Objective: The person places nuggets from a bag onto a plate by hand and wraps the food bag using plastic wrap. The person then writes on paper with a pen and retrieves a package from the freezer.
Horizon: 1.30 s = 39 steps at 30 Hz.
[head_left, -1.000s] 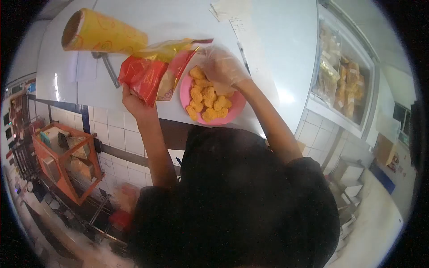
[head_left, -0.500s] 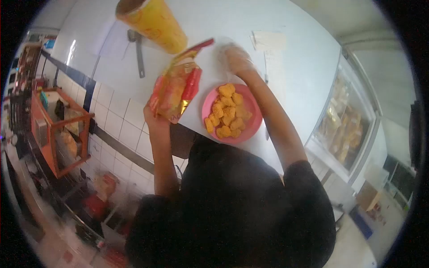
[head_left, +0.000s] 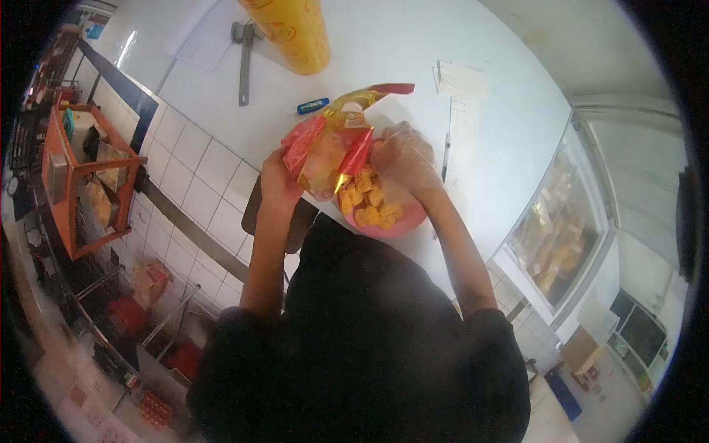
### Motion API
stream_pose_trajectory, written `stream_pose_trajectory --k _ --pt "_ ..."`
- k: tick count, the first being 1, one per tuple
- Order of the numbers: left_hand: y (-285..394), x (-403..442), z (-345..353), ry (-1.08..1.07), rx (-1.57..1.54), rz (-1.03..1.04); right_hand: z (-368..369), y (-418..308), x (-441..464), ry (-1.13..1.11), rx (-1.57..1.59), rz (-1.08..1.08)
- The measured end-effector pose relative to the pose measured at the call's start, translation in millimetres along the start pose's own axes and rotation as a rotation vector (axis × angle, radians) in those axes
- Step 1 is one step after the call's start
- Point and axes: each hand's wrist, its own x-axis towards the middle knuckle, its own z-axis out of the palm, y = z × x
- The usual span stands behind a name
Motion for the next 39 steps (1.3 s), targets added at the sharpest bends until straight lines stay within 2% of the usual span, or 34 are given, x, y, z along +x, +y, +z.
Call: stream_pose_trajectory --k 2,4,5,7,8,10,11,13,15,16,18,20,21,22,24,25,27,29,30,31,33,34,35,36,37,39 --pt "-3.0 -10.6 -3.1 -0.174 0.416 0.238 -7.4 -2.7 -3.5 -0.041 0.008 0.036" --pt "7.1 -17.9 11.6 0.33 0.309 0.243 -28.3 -18.7 -10.8 0.051 0.19 0.176" --pt "17.2 -23.6 14.0 0.323 0.311 0.241 -27.3 -15.4 -10.3 0.053 0.19 0.184" --pt "41.2 -39.8 17.3 -0.008 0.615 0.49 -21.8 -5.8 -8.6 0.014 0.25 0.24" --pt "51.9 -43.6 25.5 -0.004 0.611 0.489 -21.9 -0.6 -8.3 0.011 0.245 0.237" --pt "66.5 -46.3 44.4 -0.047 1.174 0.689 -25.1 13.8 -7.9 0.101 0.445 0.214" --pt "65.1 -41.9 47.2 -0.034 1.172 0.694 -26.3 28.3 -9.8 0.103 0.442 0.2" --pt "60.7 -30.5 50.0 -0.036 1.34 0.392 -44.6 36.2 -24.3 0.202 0.186 -0.223" --pt "61.5 -23.8 51.3 0.016 1.261 0.476 -89.4 -9.6 -57.5 -0.088 1.325 0.405" --pt "62.5 -24.9 52.8 0.055 1.187 0.544 -75.0 -4.2 -58.9 0.038 1.047 -0.019" --pt "79.4 -33.2 63.1 0.01 1.134 0.484 -58.3 -2.5 -61.4 0.173 0.74 -0.412" --pt "91.3 -36.7 72.8 -0.036 1.077 0.427 -73.9 -45.1 -58.1 0.129 0.798 -0.497" --pt "94.7 -35.8 74.8 -0.041 1.108 0.333 -74.6 -59.3 -55.0 0.116 0.816 -0.526" --pt "99.1 -35.6 74.9 -0.04 1.138 0.239 -64.7 -65.4 -47.7 -0.018 0.935 -0.449" --pt "109.5 -34.7 72.8 -0.059 1.101 0.216 -57.9 -68.2 -38.8 -0.157 1.046 -0.388" --pt "112.9 -36.1 71.1 -0.094 1.067 0.177 -56.7 -66.6 -39.5 0.009 0.64 -0.437" --pt "120.1 -39.8 71.9 -0.097 0.972 0.108 -61.6 -64.4 -41.2 0.169 0.227 -0.469" --pt "117.4 -38.3 69.9 -0.105 0.87 0.034 -74.4 -64.5 -46.5 0.3 0.205 -0.572" --pt "111.9 -33.1 65.1 -0.096 0.821 0.002 -74.0 -54.2 -49.0 0.293 0.201 -0.574" --pt "108.3 -28.8 60.7 -0.084 0.769 -0.028 -72.8 -35.3 -51.5 0.191 0.606 -0.414" --pt "105.4 -26.8 52.3 -0.082 0.755 -0.035 -67.9 -4.3 -55.9 0.064 0.996 -0.24" --pt "103.6 -26.9 47.6 -0.092 0.754 -0.042 -65.0 6.9 -59.9 0.176 0.647 -0.141" --pt "101.5 -25.7 43.5 -0.083 0.75 -0.048 -57.1 9.0 -60.3 0.229 0.471 -0.099" --pt "99.8 -22.8 40.4 -0.113 0.934 0.127 -50.9 9.5 -60.4 0.276 0.297 -0.049" --pt "100.0 -19.6 40.2 -0.146 1.114 0.311 -43.4 -1.2 -57.9 0.205 0.347 -0.021" --pt "109.6 -18.3 50.2 -0.132 1.163 0.348 -31.2 -15.0 -56.1 0.069 0.44 0.04"
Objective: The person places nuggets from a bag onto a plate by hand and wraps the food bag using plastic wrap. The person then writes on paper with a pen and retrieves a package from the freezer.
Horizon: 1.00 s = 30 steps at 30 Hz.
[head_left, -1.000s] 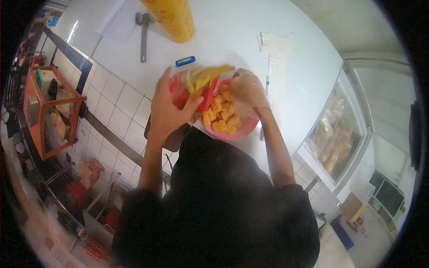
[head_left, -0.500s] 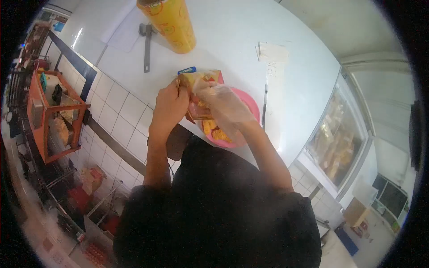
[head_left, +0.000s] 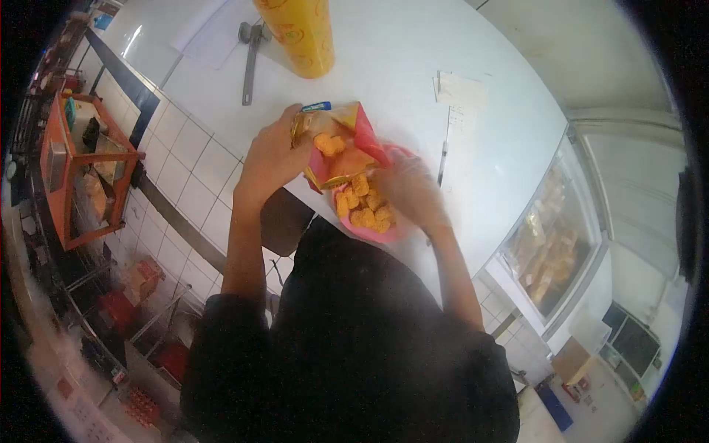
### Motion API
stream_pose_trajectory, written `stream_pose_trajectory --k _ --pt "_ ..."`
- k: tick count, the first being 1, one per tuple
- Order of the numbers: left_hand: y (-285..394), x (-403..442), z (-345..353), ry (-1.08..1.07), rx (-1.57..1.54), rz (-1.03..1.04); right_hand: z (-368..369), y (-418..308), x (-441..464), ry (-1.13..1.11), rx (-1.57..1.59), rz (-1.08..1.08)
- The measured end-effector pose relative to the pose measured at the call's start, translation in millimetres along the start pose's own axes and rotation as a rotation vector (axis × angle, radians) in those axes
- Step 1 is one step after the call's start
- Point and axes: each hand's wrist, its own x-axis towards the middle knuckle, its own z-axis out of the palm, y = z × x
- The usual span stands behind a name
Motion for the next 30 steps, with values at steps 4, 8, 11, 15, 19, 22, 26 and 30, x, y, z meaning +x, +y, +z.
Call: stream_pose_trajectory --k 4,8,11,15,19,22,26,30 --pt "7.4 10.9 2.2 0.166 0.097 0.338 21.4 24.9 3.5 0.037 -0.001 -0.097" --pt "21.9 19.7 -3.3 0.035 0.251 0.375 32.2 38.9 9.1 0.123 0.036 -0.134" --pt "34.5 26.7 -3.2 -0.009 0.423 0.328 24.5 21.3 1.7 0.098 0.008 -0.06" --pt "44.6 42.9 -0.7 0.078 0.429 0.214 18.1 21.0 8.4 0.033 -0.087 -0.085" --pt "33.5 36.6 7.8 0.15 0.354 0.2 17.2 6.9 14.7 -0.153 -0.346 0.044" --pt "17.5 44.6 7.5 0.095 0.372 0.204 33.1 25.7 6.4 0.106 -0.324 -0.065" --pt "16.2 38.6 -0.8 0.121 0.271 0.223 20.5 36.0 8.6 0.067 -0.496 -0.004" --pt "15.7 32.0 -11.3 0.093 0.149 0.185 -10.5 36.6 -3.4 0.139 -0.028 0.049"
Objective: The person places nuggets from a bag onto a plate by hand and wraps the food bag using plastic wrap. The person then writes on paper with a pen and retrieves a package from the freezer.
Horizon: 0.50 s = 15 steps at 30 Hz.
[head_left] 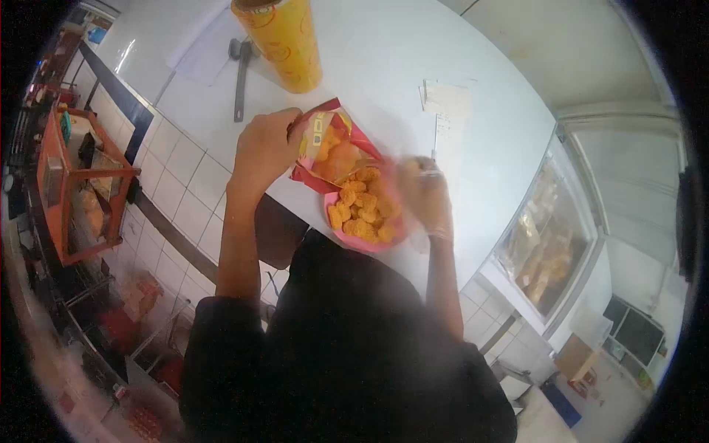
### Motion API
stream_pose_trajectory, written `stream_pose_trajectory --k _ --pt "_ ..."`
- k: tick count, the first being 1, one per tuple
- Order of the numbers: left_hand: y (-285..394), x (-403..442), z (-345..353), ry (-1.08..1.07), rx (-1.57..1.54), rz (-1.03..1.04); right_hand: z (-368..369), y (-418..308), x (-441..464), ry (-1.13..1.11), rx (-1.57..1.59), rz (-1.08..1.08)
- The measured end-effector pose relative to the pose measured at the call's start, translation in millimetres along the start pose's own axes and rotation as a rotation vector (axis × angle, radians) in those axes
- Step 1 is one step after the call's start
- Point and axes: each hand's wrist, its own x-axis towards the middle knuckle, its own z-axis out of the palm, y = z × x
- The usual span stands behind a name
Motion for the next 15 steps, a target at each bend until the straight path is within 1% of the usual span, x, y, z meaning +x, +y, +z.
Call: stream_pose_trajectory --k 1,2,4,5,7,9,10,12,13,15 --pt "1.0 -2.1 -0.6 -0.043 -0.059 0.01 -7.5 -10.1 -2.5 0.021 0.173 0.063" --pt "1.7 -1.7 1.5 -0.055 -0.059 0.019 -22.1 -39.6 1.5 0.051 0.159 -0.175" --pt "2.4 -2.2 7.4 -0.055 -0.113 0.023 -18.3 -55.9 7.8 0.085 0.137 -0.398" --pt "0.8 -2.0 9.9 -0.062 -0.117 0.025 -7.0 -53.0 12.5 0.019 0.309 -0.266" --pt "-4.1 -0.5 10.3 0.002 -0.081 0.106 -10.2 -52.4 12.4 -0.057 0.474 -0.143" --pt "-3.5 -2.1 4.4 0.019 -0.09 0.068 -29.0 -48.8 -2.3 0.177 -0.013 -0.273" --pt "-3.3 -3.0 1.4 0.026 -0.095 0.044 -21.4 -45.4 -6.9 0.167 -0.01 -0.279" --pt "-4.4 -3.5 1.6 0.026 -0.102 0.022 -2.7 -31.6 -18.3 -0.245 -0.445 -0.058" --pt "-3.5 -3.0 3.3 0.027 -0.114 0.006 -0.9 -39.4 -24.0 -0.246 -0.441 -0.049" --pt "-3.2 -1.2 6.1 0.014 -0.141 0.018 5.7 -61.7 -29.8 -0.396 -0.214 -0.176"
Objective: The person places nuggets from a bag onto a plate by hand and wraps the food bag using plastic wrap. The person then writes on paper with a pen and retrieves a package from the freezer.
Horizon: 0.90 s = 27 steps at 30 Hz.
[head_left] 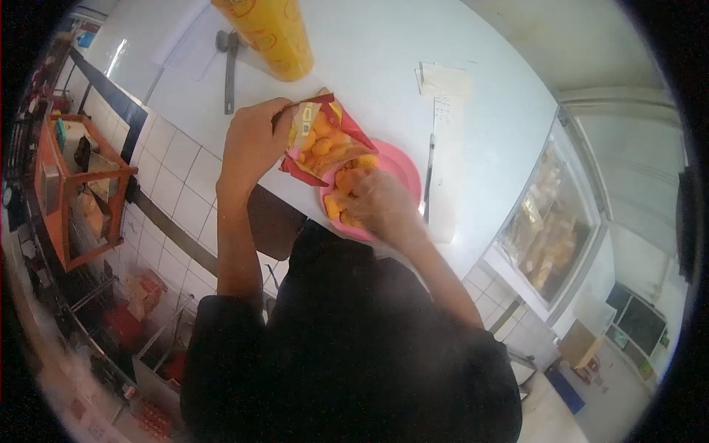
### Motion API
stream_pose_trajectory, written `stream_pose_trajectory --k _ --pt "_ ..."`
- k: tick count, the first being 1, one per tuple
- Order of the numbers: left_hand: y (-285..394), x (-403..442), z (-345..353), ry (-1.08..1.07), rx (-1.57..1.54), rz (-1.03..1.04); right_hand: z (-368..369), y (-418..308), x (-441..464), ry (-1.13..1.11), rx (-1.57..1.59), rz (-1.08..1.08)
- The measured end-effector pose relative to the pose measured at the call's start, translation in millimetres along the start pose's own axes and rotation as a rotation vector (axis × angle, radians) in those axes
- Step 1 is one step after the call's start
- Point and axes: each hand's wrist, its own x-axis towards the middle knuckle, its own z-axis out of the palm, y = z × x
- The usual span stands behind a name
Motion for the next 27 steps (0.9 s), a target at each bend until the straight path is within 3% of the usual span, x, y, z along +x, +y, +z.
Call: stream_pose_trajectory --k 1,3,7,9,10,13,16,19,21,22,24,25,27 --pt "0.5 0.2 0.9 -0.003 -0.025 0.003 16.3 5.8 3.6 0.003 0.001 0.005" --pt "2.5 -0.8 2.1 -0.001 -0.019 0.0 62.9 30.4 15.5 0.154 -0.529 -0.262" --pt "0.9 -1.9 -0.1 -0.011 -0.06 -0.009 65.6 47.5 26.9 0.249 -0.557 -0.365" --pt "0.0 -1.0 -1.5 -0.024 -0.041 -0.025 65.2 55.6 33.8 0.039 -0.582 -0.299" --pt "-0.7 -0.6 -1.9 -0.036 -0.024 -0.045 75.1 66.3 35.4 0.039 -0.585 -0.299" --pt "-4.6 0.4 1.8 -0.032 -0.037 -0.011 84.2 69.7 37.3 0.209 -0.502 -0.32" --pt "-8.2 1.2 7.4 -0.032 -0.073 -0.004 67.0 41.4 37.5 0.1 -0.681 -0.376" --pt "-4.2 0.3 6.0 -0.037 -0.074 -0.033 67.1 41.0 35.2 -0.053 -0.541 -0.233" --pt "-3.2 0.8 4.2 -0.035 -0.071 -0.031 80.1 70.9 42.7 0.093 -0.801 -0.426" --pt "-3.1 0.4 3.1 -0.035 -0.069 -0.029 57.2 57.9 37.0 0.091 -0.801 -0.432" --pt "-2.6 0.5 1.7 -0.046 -0.069 -0.034 11.7 34.8 23.9 0.09 0.226 0.08" --pt "-2.1 -0.4 1.5 -0.064 -0.07 -0.036 7.1 35.1 23.7 0.085 0.228 0.077" --pt "1.6 -1.6 3.0 -0.073 -0.089 -0.044 0.1 38.8 26.7 0.356 -0.023 -0.096"
